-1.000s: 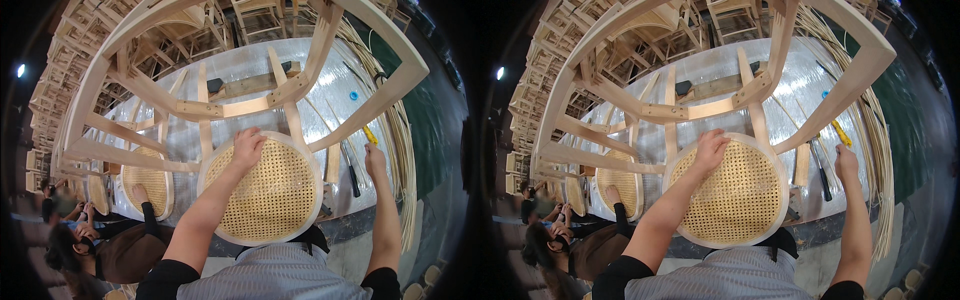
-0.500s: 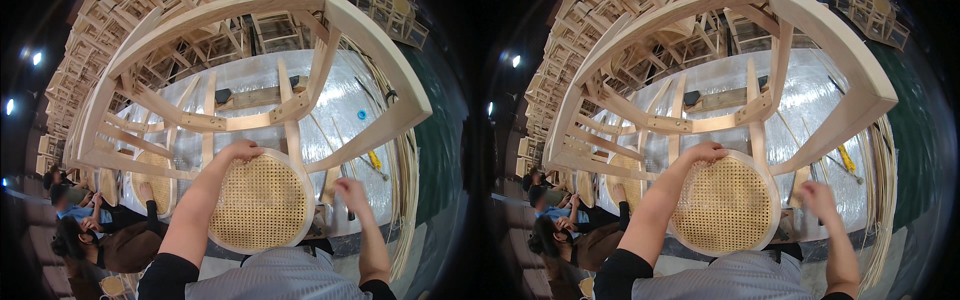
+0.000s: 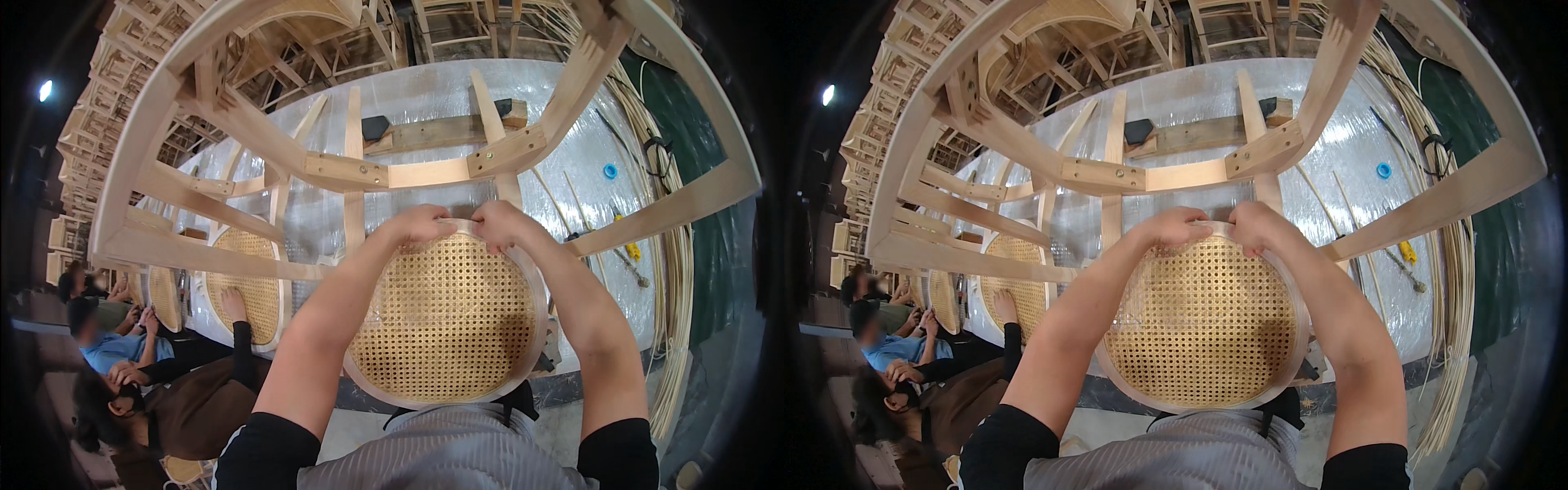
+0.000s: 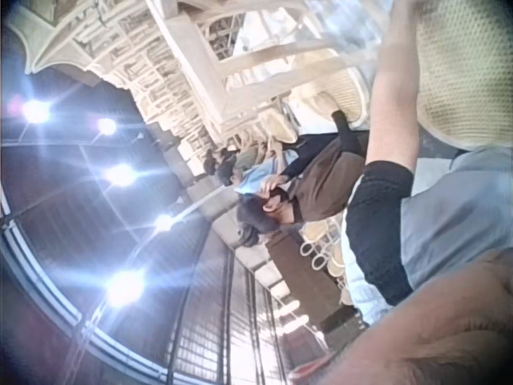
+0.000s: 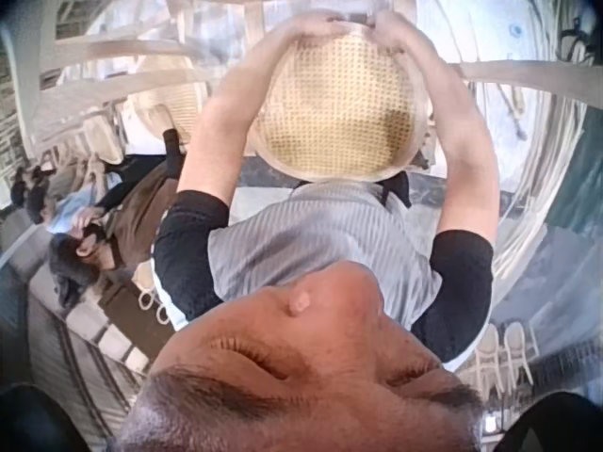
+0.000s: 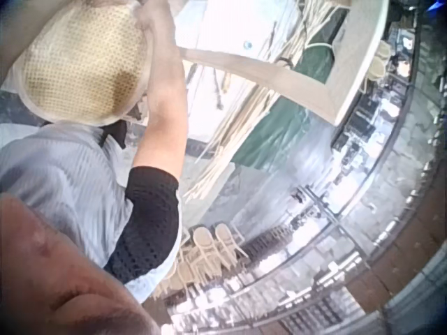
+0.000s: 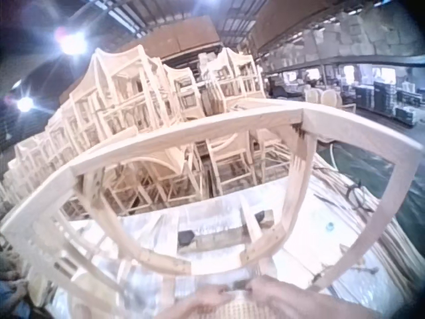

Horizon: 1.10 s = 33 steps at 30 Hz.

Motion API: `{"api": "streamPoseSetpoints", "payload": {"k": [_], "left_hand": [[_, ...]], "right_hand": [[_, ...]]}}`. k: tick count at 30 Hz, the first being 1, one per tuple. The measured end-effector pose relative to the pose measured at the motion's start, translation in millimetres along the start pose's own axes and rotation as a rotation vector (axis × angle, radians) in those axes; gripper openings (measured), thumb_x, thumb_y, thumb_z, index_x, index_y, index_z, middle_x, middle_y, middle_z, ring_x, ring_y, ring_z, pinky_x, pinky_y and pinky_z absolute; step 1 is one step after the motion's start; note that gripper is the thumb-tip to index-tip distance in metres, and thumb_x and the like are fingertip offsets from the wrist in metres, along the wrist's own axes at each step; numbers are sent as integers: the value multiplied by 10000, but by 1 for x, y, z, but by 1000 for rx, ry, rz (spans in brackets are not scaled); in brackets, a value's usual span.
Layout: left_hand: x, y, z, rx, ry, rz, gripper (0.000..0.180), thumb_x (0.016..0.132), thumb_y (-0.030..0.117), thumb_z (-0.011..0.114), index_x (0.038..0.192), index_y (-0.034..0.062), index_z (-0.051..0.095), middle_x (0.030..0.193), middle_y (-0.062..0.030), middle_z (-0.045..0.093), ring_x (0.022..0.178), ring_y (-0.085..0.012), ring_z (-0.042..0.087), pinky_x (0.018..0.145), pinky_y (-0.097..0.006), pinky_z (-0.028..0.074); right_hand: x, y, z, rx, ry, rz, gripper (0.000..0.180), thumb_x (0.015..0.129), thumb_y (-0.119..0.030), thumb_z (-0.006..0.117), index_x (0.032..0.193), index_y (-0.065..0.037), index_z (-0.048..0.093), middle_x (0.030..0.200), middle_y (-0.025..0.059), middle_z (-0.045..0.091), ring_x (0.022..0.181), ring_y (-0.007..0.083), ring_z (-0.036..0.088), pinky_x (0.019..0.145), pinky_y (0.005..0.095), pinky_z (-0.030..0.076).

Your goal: The person uses a rubber mallet and a metal chisel to tap and secure the woven cane seat into the wooden chair frame. They repeatedly strike the chisel along the perimeter to embed the cane, then trim excess material with a utility knife.

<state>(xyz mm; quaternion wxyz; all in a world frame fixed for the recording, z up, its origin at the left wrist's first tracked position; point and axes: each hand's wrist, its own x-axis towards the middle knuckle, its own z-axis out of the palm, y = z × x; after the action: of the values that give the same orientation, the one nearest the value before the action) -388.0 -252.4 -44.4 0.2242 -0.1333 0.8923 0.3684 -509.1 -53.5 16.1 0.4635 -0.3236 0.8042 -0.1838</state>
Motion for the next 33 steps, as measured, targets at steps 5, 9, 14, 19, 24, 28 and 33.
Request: {"api": "streamPoseSetpoints", "payload": {"k": [5,9,14,19,24,28,33], "left_hand": [[-17,13,27,-18,511,402,313,924,94,708,1232,49,740,1094,-163,728,1098,-343,684,972,-458,548],[-45,13,59,196,740,555,345,839,-33,681,1165,55,749,1111,-144,692,1027,-353,644,940,-478,521],[-46,18,76,202,774,522,322,832,-58,672,1130,38,748,1148,-115,673,1085,-346,619,970,-478,503],[-43,17,77,197,792,515,314,833,-68,664,1119,33,745,1141,-117,672,1082,-349,615,981,-479,500],[-37,23,72,170,780,517,275,829,-71,663,1066,31,758,1084,-128,690,1028,-360,628,934,-480,529],[-34,25,72,157,803,521,240,827,-71,661,1016,33,766,1044,-128,697,983,-363,633,899,-473,545],[-31,25,75,160,810,510,215,826,-59,673,1001,27,763,1038,-129,697,977,-365,631,912,-465,543]], "right_hand": [[-3,29,23,-155,503,-321,256,980,-102,682,1193,1,778,942,215,786,924,407,757,878,454,610],[-20,43,81,-71,714,-378,183,937,-16,714,1106,-10,786,1031,181,724,992,409,705,905,482,585],[-16,42,109,-156,906,-388,239,886,46,715,1116,7,769,1117,179,704,1050,398,668,931,464,580],[-12,40,112,-184,929,-387,254,876,56,707,1120,15,764,1120,179,703,1047,403,664,932,470,576],[-10,39,110,-196,910,-365,225,872,56,701,1086,12,752,1110,178,702,1046,407,666,930,476,577],[-7,39,111,-223,918,-371,226,863,59,698,1078,6,742,1111,175,703,1055,407,666,931,481,578],[-6,37,113,-265,907,-340,294,836,65,695,1120,3,737,1140,174,699,1075,406,663,950,477,582]]}}
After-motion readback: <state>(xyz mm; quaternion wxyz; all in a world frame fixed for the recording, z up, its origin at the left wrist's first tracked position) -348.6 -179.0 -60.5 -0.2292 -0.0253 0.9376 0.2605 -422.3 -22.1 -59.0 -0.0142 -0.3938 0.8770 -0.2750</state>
